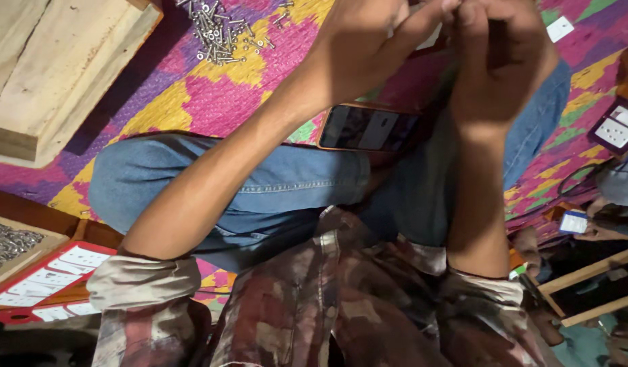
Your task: The person sits on the floor and assembles white electrical switch modules into a red switchboard frame. They insert the modules into the frame, then pick up screws and tighten them by hand to secure the switches in place.
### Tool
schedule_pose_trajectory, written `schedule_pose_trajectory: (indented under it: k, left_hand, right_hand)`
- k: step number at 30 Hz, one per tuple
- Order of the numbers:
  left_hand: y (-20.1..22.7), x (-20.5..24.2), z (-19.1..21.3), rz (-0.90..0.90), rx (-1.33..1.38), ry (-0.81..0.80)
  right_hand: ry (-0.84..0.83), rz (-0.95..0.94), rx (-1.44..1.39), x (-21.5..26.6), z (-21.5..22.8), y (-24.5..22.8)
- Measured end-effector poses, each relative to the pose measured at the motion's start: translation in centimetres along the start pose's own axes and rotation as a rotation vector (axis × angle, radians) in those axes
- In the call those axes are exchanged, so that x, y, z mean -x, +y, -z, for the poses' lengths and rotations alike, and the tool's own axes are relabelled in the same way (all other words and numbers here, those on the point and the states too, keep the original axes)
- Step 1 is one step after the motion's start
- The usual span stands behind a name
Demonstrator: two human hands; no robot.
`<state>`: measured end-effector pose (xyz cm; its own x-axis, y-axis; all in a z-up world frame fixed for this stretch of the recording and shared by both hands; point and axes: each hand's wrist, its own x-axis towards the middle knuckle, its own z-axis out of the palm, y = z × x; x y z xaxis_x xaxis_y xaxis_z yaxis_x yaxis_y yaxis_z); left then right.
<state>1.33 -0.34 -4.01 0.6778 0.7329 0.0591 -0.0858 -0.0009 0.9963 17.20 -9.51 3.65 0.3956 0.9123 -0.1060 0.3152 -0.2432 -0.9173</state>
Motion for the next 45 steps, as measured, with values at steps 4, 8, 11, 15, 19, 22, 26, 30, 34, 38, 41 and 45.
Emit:
schedule_pose_trajectory:
  k: [4, 8, 11, 15, 19, 22, 26, 30, 34, 38, 41, 45]
  left_hand:
    - [0.0, 0.0, -0.1, -0.015, -0.129, 0.044]
    - [0.7, 0.4, 0.0, -0.042, -0.048, 0.072]
    - [1.2, 0.4, 0.2, -0.054, -0.007, 0.05]
    - [2.0, 0.2, 0.8, 0.017, 0.078, 0.031]
    - [2.5, -0.2, 1.1, 0.012, 0.057, 0.013]
    - [2.6, 0.0, 1.1, 0.128, 0.135, -0.031]
    - [2.5, -0.1, 1.5, 0.23, 0.175, -0.105]
    - [2.6, -0.4, 1.7, 0.256, 0.22, -0.097]
    - [3.0, -0.3, 1.2, 0.055, 0.021, 0.057]
    - [3.4, -0.2, 1.5, 0.061, -0.03, -0.012]
    - [3.6, -0.5, 1.7, 0.028, -0.061, 0.018]
    - [3.6, -0.8, 1.3, 0.245, -0.131, 0.022]
  right_hand:
    - [-0.027, -0.043, 0.078, -0.7, -0.2, -1.6]
    - [-0.065, -0.14, 0.255, -0.4, -0.1, -3.8]
    - [-0.106, -0.069, 0.209, -0.3, 0.1, -4.0]
    - [-0.111, -0.075, 0.122, -0.3, 0.5, -3.1]
    - [-0.031, -0.096, 0.061, -0.2, 0.2, -2.1]
    - [-0.037, -0.046, 0.087, -0.1, 0.0, -1.7]
    - [-0.061, -0.082, 0.084, -0.7, -0.3, -2.4]
    - [-0.12, 0.092, 0.255, -1.2, -0.4, -3.4]
    - [-0.136, 0.219, 0.259, -1.2, -0.6, -3.3]
    - [-0.15, 0.226, 0.263, -1.2, -0.4, -2.8]
    - [-0.141, 0.19, 0.31, -1.3, -1.0, -3.0]
    - [-0.137, 0.146, 0.359, -1.2, -1.3, -3.6]
